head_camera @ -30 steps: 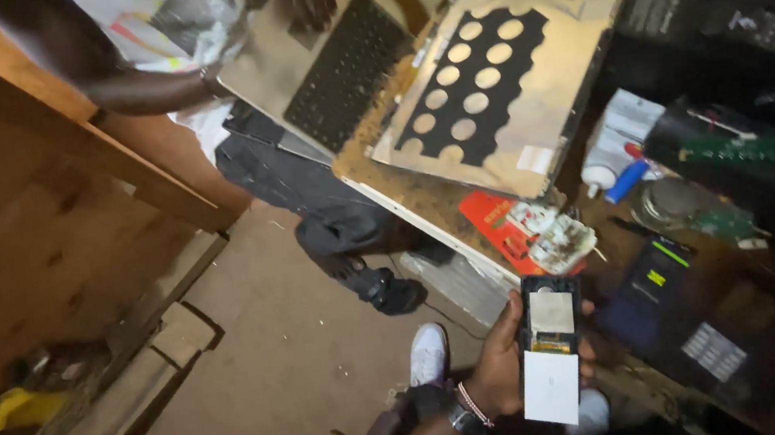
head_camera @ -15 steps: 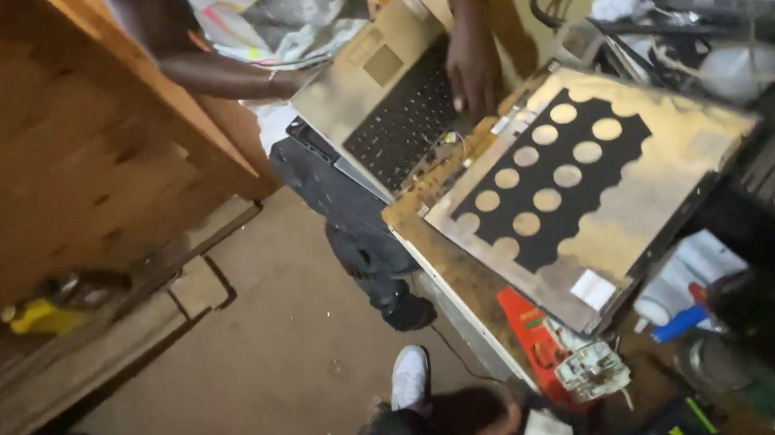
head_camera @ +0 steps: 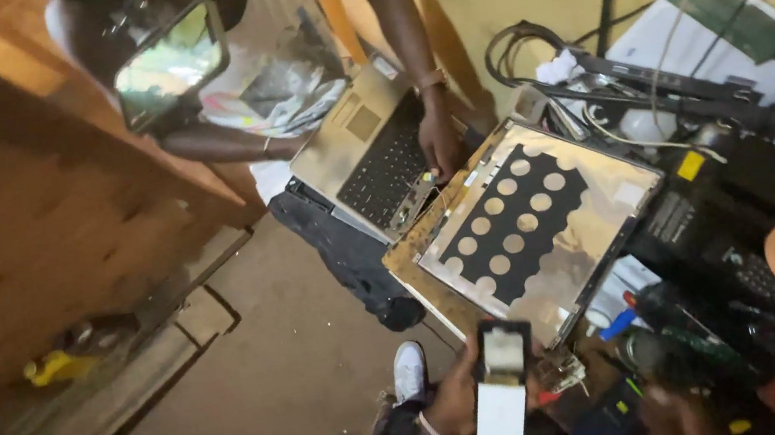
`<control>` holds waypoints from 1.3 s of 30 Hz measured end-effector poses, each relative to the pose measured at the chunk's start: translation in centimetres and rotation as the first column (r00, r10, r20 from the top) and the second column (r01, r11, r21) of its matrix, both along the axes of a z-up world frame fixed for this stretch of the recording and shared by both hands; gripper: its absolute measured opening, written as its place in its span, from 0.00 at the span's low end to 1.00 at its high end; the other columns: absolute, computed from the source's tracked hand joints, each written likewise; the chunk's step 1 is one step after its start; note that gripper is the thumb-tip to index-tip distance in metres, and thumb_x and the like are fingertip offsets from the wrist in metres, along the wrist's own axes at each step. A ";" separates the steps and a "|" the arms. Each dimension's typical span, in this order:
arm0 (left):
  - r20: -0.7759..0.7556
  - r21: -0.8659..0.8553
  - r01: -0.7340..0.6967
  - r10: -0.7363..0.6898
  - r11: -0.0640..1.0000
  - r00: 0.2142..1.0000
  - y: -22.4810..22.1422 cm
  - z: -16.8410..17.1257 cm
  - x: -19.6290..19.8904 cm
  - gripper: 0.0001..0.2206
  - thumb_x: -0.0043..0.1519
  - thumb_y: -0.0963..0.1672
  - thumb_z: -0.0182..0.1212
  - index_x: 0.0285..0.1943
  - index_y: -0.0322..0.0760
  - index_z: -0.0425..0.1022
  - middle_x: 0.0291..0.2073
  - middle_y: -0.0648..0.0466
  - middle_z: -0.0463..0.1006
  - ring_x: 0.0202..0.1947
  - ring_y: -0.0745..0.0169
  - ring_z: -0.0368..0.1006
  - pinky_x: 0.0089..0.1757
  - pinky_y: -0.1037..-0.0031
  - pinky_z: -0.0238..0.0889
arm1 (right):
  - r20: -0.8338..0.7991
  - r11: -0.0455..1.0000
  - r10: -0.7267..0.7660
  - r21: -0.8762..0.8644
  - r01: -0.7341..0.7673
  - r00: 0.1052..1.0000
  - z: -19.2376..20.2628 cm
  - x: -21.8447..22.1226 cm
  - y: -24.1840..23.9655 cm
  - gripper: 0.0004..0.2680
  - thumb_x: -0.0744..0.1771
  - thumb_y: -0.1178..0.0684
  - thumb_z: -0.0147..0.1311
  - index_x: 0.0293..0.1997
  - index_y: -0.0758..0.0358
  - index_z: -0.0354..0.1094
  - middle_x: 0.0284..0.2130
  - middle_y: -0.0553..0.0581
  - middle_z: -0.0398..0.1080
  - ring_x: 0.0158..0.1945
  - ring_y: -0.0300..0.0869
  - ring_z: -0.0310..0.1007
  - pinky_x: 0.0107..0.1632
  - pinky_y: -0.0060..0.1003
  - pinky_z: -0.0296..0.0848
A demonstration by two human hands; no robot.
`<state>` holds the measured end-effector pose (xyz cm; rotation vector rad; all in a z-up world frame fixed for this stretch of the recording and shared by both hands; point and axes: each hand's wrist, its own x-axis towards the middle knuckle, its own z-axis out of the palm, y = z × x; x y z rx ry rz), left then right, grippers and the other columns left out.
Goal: A person is repairing a mobile phone at a workbench, using a screwdriver to remove screws and inspecting internal components.
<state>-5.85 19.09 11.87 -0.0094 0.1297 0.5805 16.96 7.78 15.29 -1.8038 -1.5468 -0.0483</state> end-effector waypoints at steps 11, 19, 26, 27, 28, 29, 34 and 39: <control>-0.114 0.045 -0.241 0.244 0.970 0.963 7.4 6.2 -7.1 0.32 0.59 0.57 0.32 0.59 0.27 0.56 0.32 0.45 0.73 0.32 0.57 0.72 0.35 0.74 0.66 | -0.581 0.963 0.046 -0.189 -0.190 0.813 9.2 -19.7 14.7 0.11 0.64 0.49 0.40 0.36 0.67 0.64 0.30 0.58 0.66 0.31 0.41 0.71 0.31 0.32 0.74; -0.355 0.156 -0.292 0.330 0.943 0.875 6.4 7.3 -11.1 0.29 0.60 0.56 0.29 0.53 0.32 0.65 0.29 0.49 0.73 0.27 0.63 0.70 0.32 0.78 0.64 | -0.503 0.932 0.006 -0.310 -0.187 0.864 8.0 -23.1 13.9 0.08 0.63 0.51 0.44 0.36 0.63 0.66 0.30 0.55 0.70 0.31 0.39 0.72 0.32 0.31 0.69; -0.345 0.077 -0.334 0.340 0.939 0.875 5.2 7.3 -13.5 0.28 0.59 0.55 0.34 0.53 0.30 0.66 0.29 0.48 0.74 0.28 0.60 0.71 0.34 0.76 0.66 | -0.558 0.933 -0.012 -0.306 -0.192 0.830 8.1 -26.0 12.9 0.08 0.63 0.53 0.43 0.37 0.66 0.65 0.31 0.58 0.70 0.33 0.42 0.71 0.35 0.32 0.72; -0.354 0.108 -0.334 0.350 0.936 0.867 5.1 7.2 -14.0 0.28 0.59 0.56 0.35 0.53 0.31 0.66 0.28 0.49 0.74 0.26 0.62 0.71 0.33 0.77 0.67 | -0.523 0.939 0.014 -0.286 -0.191 0.853 8.0 -26.4 12.8 0.08 0.63 0.53 0.43 0.37 0.65 0.66 0.31 0.57 0.70 0.33 0.41 0.70 0.35 0.32 0.70; -0.360 0.134 -0.331 0.357 0.934 0.862 5.0 7.1 -14.1 0.28 0.58 0.56 0.35 0.52 0.32 0.66 0.27 0.49 0.74 0.25 0.63 0.71 0.31 0.78 0.67 | -0.482 0.945 0.036 -0.269 -0.188 0.875 8.0 -26.5 12.6 0.07 0.63 0.53 0.43 0.36 0.63 0.66 0.31 0.56 0.70 0.34 0.40 0.70 0.36 0.32 0.68; -0.357 0.131 -0.332 0.357 0.934 0.863 4.8 6.9 -14.3 0.28 0.58 0.56 0.35 0.52 0.32 0.66 0.27 0.49 0.74 0.25 0.63 0.71 0.31 0.78 0.67 | -0.479 0.944 0.036 -0.272 -0.188 0.877 7.6 -26.6 12.4 0.07 0.63 0.53 0.43 0.36 0.63 0.66 0.31 0.56 0.70 0.34 0.40 0.70 0.36 0.32 0.68; -0.323 0.125 -0.329 0.352 0.936 0.878 4.2 6.4 -14.8 0.29 0.58 0.56 0.34 0.54 0.31 0.66 0.29 0.49 0.75 0.27 0.63 0.72 0.33 0.79 0.67 | -0.520 0.946 0.066 -0.238 -0.219 0.851 6.9 -27.1 11.9 0.07 0.63 0.54 0.43 0.37 0.64 0.65 0.31 0.58 0.70 0.32 0.43 0.72 0.33 0.32 0.72; -0.292 0.123 -0.327 0.349 0.937 0.891 3.6 6.4 -15.0 0.29 0.58 0.56 0.35 0.54 0.30 0.65 0.29 0.49 0.74 0.28 0.64 0.71 0.35 0.79 0.66 | -0.542 0.952 0.116 -0.178 -0.248 0.832 7.1 -27.4 11.4 0.05 0.62 0.58 0.43 0.35 0.66 0.64 0.30 0.59 0.69 0.32 0.42 0.70 0.34 0.32 0.72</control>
